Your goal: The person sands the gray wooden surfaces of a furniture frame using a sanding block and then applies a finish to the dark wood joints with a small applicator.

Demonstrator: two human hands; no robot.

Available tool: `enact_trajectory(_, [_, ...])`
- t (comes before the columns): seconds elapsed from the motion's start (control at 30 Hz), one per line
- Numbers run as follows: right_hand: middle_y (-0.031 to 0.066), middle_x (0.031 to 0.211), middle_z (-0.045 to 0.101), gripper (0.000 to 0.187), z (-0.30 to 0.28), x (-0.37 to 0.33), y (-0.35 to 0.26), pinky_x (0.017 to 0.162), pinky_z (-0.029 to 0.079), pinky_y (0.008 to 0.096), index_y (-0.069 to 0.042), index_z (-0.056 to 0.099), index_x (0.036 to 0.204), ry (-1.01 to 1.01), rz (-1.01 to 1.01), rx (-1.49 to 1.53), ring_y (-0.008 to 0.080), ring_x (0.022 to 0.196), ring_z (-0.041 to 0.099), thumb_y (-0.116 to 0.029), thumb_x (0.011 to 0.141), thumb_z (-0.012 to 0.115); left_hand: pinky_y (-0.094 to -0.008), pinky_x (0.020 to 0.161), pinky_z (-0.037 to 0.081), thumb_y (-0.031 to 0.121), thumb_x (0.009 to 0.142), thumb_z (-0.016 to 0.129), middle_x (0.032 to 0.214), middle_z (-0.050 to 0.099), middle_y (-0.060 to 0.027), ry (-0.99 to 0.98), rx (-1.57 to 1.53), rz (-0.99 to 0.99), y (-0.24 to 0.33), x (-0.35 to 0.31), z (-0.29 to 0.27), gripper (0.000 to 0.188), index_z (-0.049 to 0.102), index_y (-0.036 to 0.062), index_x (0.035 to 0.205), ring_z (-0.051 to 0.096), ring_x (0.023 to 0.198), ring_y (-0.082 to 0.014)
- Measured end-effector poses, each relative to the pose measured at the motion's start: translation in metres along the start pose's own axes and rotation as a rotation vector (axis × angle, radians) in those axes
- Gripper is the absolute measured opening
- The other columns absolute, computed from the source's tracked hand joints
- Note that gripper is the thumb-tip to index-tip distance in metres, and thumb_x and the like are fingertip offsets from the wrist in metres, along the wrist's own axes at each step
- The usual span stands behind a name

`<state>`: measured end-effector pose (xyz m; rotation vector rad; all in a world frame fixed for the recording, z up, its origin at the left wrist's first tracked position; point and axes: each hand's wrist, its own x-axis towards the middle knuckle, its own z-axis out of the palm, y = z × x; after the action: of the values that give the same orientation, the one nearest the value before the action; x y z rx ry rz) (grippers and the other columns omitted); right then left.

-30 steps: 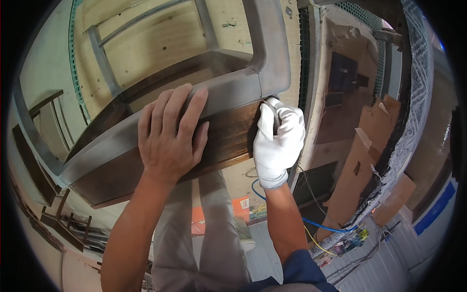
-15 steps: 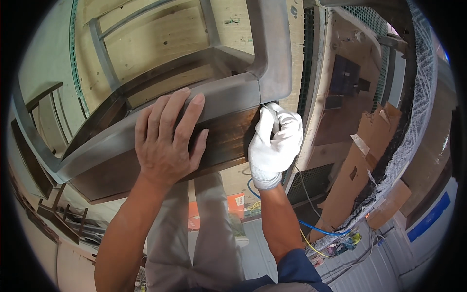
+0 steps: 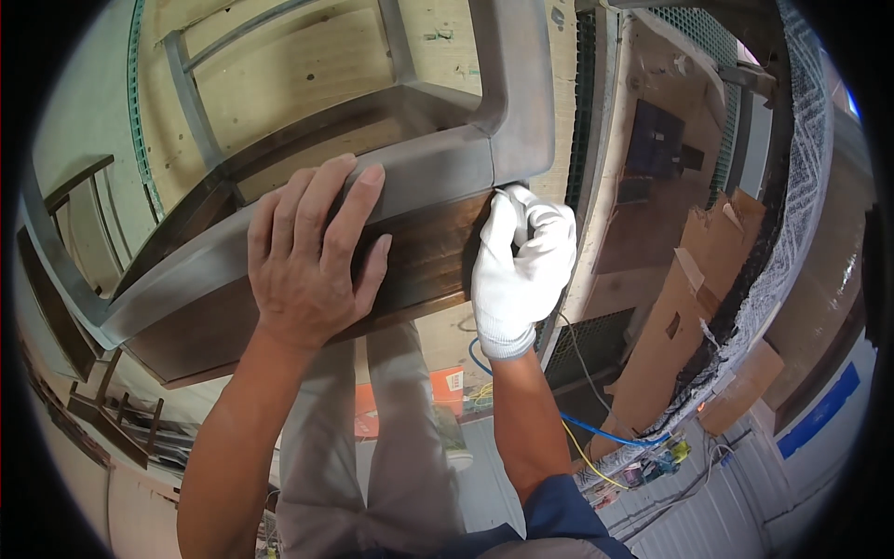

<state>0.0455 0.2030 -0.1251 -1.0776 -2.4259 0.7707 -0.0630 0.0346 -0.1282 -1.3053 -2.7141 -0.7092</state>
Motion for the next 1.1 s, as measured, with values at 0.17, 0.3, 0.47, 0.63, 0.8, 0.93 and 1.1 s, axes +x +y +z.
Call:
enact_trajectory(0.17, [0.0087,0.084,0.061,0.012,0.000,-0.006,0.011,0.071,0.049,0.0378,-0.006,0.066,0.090,0.061,0.014,0.159,0.0261,0.078,0.059,-0.006,0.090,0.077,-0.0432,0.107,0.041,0.024,0.086,0.074,0.141,0.060,-0.0075,-0.006,-0.008,-0.002,0.003,0.000,0.003,0.063,0.055,0.0152,0.145,0.059,0.123,-0.0288])
enact_trajectory(0.3, [0.0089,0.086,0.063,0.014,0.005,-0.005,0.005,0.071,0.050,0.0381,-0.007,0.065,0.091,0.027,-0.028,0.008,0.0265,0.080,0.061,-0.007,0.088,0.079,-0.0434,0.108,0.041,0.024,0.086,0.074,0.141,0.060,-0.0077,0.008,0.011,0.015,-0.003,0.001,-0.003,0.063,0.054,0.0152,0.146,0.059,0.123,-0.0292])
enact_trajectory(0.47, [0.0097,0.088,0.063,0.016,0.004,-0.002,0.006,0.069,0.050,0.0368,-0.005,0.068,0.096,0.018,-0.057,0.068,0.0258,0.081,0.062,-0.003,0.086,0.080,-0.0440,0.108,0.041,0.024,0.087,0.072,0.140,0.060,-0.0086,0.006,0.016,0.012,0.000,0.001,-0.002,0.063,0.054,0.0148,0.146,0.059,0.123,-0.0303])
enact_trajectory(0.63, [0.0091,0.089,0.064,0.015,-0.005,-0.004,0.006,0.069,0.050,0.0366,-0.006,0.067,0.094,-0.028,-0.078,0.017,0.0258,0.080,0.062,-0.003,0.086,0.080,-0.0454,0.108,0.040,0.023,0.087,0.071,0.141,0.060,-0.0113,-0.024,0.012,0.026,0.001,-0.002,-0.004,0.063,0.051,0.0116,0.147,0.058,0.125,-0.0329])
enact_trajectory(0.8, [0.0084,0.089,0.064,0.016,-0.007,-0.002,0.006,0.069,0.050,0.0368,-0.008,0.065,0.090,-0.014,-0.013,0.067,0.0256,0.078,0.062,-0.004,0.087,0.081,-0.0466,0.109,0.038,0.022,0.088,0.070,0.142,0.059,-0.0134,-0.047,0.021,0.030,0.000,0.005,-0.006,0.064,0.049,0.0088,0.147,0.058,0.126,-0.0354])
enact_trajectory(0.93, [0.0089,0.088,0.064,0.017,-0.001,0.003,0.004,0.068,0.050,0.0370,-0.008,0.064,0.088,-0.010,-0.077,0.024,0.0258,0.076,0.062,-0.006,0.087,0.081,-0.0451,0.108,0.040,0.023,0.087,0.071,0.141,0.060,-0.0109,-0.023,0.017,0.023,-0.002,0.002,-0.002,0.064,0.051,0.0120,0.147,0.058,0.124,-0.0326])
enact_trajectory(1.1, [0.0087,0.079,0.060,0.015,-0.038,-0.004,-0.007,0.064,0.049,0.0397,-0.009,0.064,0.087,-0.127,-0.028,-0.193,0.0284,0.069,0.059,-0.007,0.089,0.079,-0.0439,0.107,0.041,0.023,0.086,0.073,0.141,0.060,-0.0088,0.000,0.023,0.038,-0.002,0.005,-0.004,0.064,0.053,0.0147,0.146,0.059,0.124,-0.0303])
